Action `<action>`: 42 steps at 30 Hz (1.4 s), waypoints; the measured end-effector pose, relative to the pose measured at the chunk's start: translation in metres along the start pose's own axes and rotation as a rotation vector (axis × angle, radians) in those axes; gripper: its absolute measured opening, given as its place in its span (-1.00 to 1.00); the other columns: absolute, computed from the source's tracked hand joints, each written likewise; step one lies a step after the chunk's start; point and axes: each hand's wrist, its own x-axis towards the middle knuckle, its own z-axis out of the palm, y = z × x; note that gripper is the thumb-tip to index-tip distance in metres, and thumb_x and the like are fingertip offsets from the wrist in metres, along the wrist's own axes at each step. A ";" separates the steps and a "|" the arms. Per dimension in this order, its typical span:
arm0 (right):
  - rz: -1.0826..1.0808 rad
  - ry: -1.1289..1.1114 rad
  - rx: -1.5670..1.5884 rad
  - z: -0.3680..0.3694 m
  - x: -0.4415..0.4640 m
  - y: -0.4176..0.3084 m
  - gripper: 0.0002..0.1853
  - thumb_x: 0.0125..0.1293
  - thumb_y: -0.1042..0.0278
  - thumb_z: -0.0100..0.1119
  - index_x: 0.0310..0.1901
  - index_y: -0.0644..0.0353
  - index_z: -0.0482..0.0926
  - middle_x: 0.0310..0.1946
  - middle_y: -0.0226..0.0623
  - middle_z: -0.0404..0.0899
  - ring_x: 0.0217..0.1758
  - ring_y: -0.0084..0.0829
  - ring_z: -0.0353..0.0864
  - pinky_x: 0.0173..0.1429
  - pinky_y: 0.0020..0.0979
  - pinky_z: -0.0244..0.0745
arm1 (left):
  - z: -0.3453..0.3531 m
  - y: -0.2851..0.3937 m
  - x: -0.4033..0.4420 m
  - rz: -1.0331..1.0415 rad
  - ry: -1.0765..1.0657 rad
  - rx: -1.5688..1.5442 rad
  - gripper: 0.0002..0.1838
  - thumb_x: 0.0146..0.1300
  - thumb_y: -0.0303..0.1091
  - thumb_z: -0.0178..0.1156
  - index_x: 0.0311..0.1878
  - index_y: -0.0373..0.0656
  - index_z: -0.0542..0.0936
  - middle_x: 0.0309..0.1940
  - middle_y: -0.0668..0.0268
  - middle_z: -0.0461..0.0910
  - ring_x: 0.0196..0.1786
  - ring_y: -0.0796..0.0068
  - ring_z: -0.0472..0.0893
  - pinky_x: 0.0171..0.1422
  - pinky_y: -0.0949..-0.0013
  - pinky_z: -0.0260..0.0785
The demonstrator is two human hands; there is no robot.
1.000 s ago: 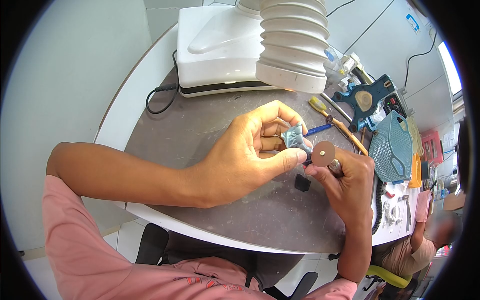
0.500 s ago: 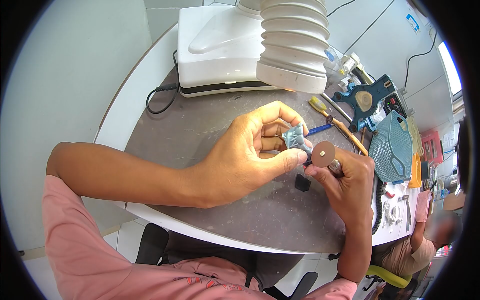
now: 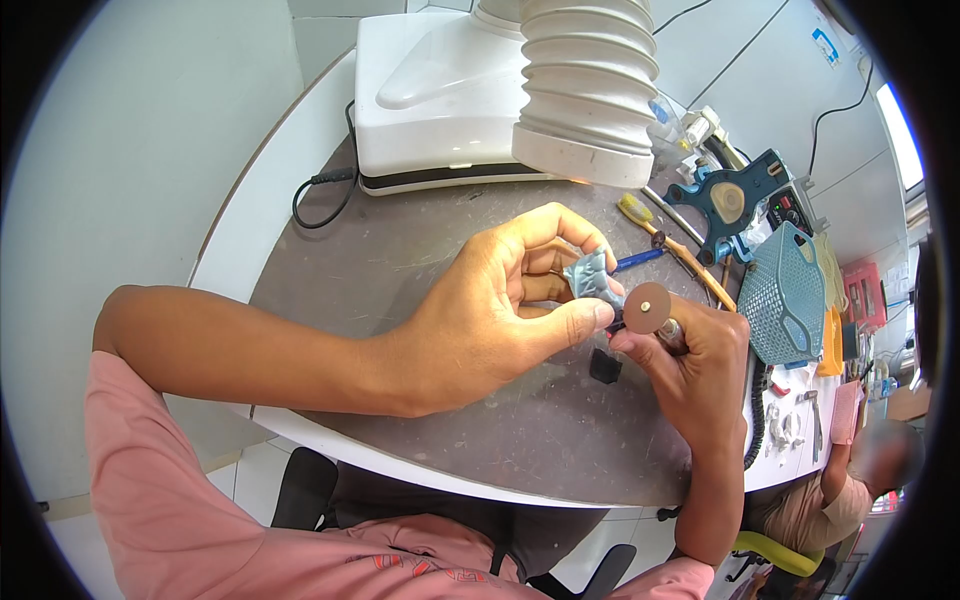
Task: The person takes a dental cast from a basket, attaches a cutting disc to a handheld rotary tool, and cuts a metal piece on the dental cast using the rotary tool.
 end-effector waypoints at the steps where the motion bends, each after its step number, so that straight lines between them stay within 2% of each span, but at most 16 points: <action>1: 0.001 0.000 -0.001 0.000 0.000 0.000 -0.53 0.03 0.05 0.54 -0.58 0.23 0.48 -0.74 -0.29 0.36 -0.72 -0.40 0.29 -0.57 -0.35 0.18 | 0.000 0.000 0.000 0.001 -0.001 -0.001 -0.66 0.33 -0.49 0.25 0.11 -0.21 0.39 0.00 0.32 0.50 0.07 0.61 0.54 0.17 0.48 0.46; 20: 0.010 0.022 -0.014 -0.003 0.001 -0.004 -0.53 0.05 0.01 0.53 -0.58 0.23 0.51 -0.77 -0.31 0.34 -0.73 -0.42 0.26 -0.59 -0.37 0.16 | -0.001 -0.002 0.001 0.017 0.004 0.011 -0.66 0.34 -0.48 0.26 0.10 -0.22 0.39 0.00 0.31 0.52 0.06 0.63 0.54 0.13 0.51 0.46; 26: 0.044 0.041 0.020 -0.001 0.001 -0.003 -0.53 0.06 0.03 0.54 -0.59 0.23 0.50 -0.81 -0.32 0.30 -0.75 -0.45 0.23 -0.60 -0.38 0.13 | 0.000 0.001 0.000 -0.055 0.018 -0.006 -0.70 0.37 -0.47 0.23 0.09 -0.22 0.39 -0.02 0.31 0.53 0.05 0.63 0.55 0.17 0.48 0.49; 42: 0.007 0.018 0.011 0.000 0.000 -0.003 -0.51 0.07 0.02 0.53 -0.61 0.23 0.47 -0.76 -0.29 0.33 -0.73 -0.37 0.24 -0.58 -0.35 0.16 | 0.000 -0.002 0.001 0.002 0.007 0.007 -0.69 0.36 -0.50 0.22 0.10 -0.22 0.39 -0.02 0.33 0.50 0.05 0.64 0.54 0.17 0.49 0.48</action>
